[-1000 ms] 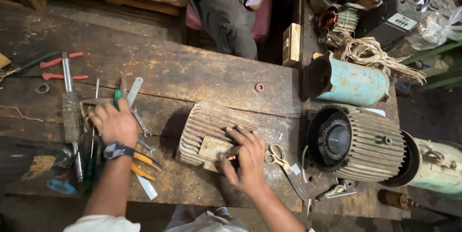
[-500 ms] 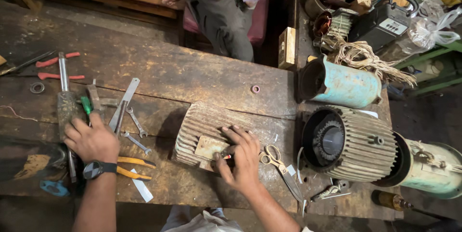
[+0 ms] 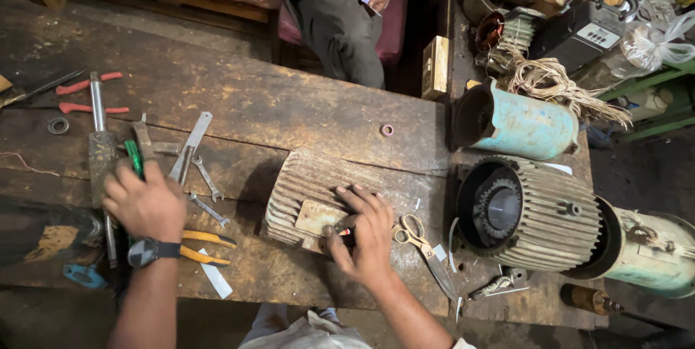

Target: The person handles a blower housing and electric motor parts on a workbench, then unrolls a white plastic sheet, flattens it, measures and marks it using a steel ruler and marker, and cuts a strip from it with scissors, pressing the cut sheet flat on the bench.

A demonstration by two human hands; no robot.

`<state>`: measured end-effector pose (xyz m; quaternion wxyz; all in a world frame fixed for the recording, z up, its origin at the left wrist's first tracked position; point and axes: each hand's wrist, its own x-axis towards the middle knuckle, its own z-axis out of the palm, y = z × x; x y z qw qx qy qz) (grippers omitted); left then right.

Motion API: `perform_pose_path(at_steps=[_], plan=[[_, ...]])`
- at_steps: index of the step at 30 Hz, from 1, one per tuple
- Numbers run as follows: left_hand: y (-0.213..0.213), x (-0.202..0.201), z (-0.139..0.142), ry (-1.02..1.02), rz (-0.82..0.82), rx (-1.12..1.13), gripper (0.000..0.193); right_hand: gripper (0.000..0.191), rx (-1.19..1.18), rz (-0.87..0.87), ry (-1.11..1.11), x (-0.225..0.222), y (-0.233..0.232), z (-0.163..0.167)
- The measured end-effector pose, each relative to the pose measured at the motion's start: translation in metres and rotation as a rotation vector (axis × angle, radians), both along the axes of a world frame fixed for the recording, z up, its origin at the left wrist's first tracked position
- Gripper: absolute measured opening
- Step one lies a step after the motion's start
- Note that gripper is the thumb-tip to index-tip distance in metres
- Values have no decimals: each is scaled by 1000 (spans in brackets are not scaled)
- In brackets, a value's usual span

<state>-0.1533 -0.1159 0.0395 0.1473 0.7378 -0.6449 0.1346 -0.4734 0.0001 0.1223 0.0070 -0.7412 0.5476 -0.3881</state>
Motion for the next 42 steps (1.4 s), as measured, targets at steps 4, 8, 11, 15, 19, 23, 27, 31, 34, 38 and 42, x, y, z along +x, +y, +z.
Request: perform_pose_path(at_steps=[4, 8, 11, 15, 19, 23, 27, 31, 34, 38, 42], plan=[[16, -34, 16, 298, -184, 51, 38, 27, 6, 8, -4, 1, 0, 2], [45, -85, 39, 967, -448, 184, 47, 28, 20, 8, -33, 3, -1, 3], [64, -105, 52, 1284, -483, 405, 49, 31, 40, -12, -104, 5, 4, 1], [59, -113, 53, 1281, -424, 489, 46, 31, 85, -138, -385, 17, 14, -11], [43, -114, 45, 1213, -545, 328, 43, 26, 24, -146, -506, 26, 8, -28], [28, -114, 42, 1395, -597, 401, 40, 29, 12, -194, -478, 29, -9, -36], [-10, -111, 39, 1370, -536, 422, 36, 34, 53, -213, -385, 33, -44, -36], [-68, -101, 32, 1430, -516, 305, 38, 60, 108, -190, -369, 36, -122, -43], [-116, -84, 28, 1385, -436, 243, 46, 68, 128, -85, -389, 46, -191, -45], [-176, -51, 24, 1383, -362, 71, 58, 57, 97, 31, -413, 79, -273, -42], [-213, -4, 23, 1349, -293, -49, 61, 52, 59, 127, -344, 126, -321, -40]])
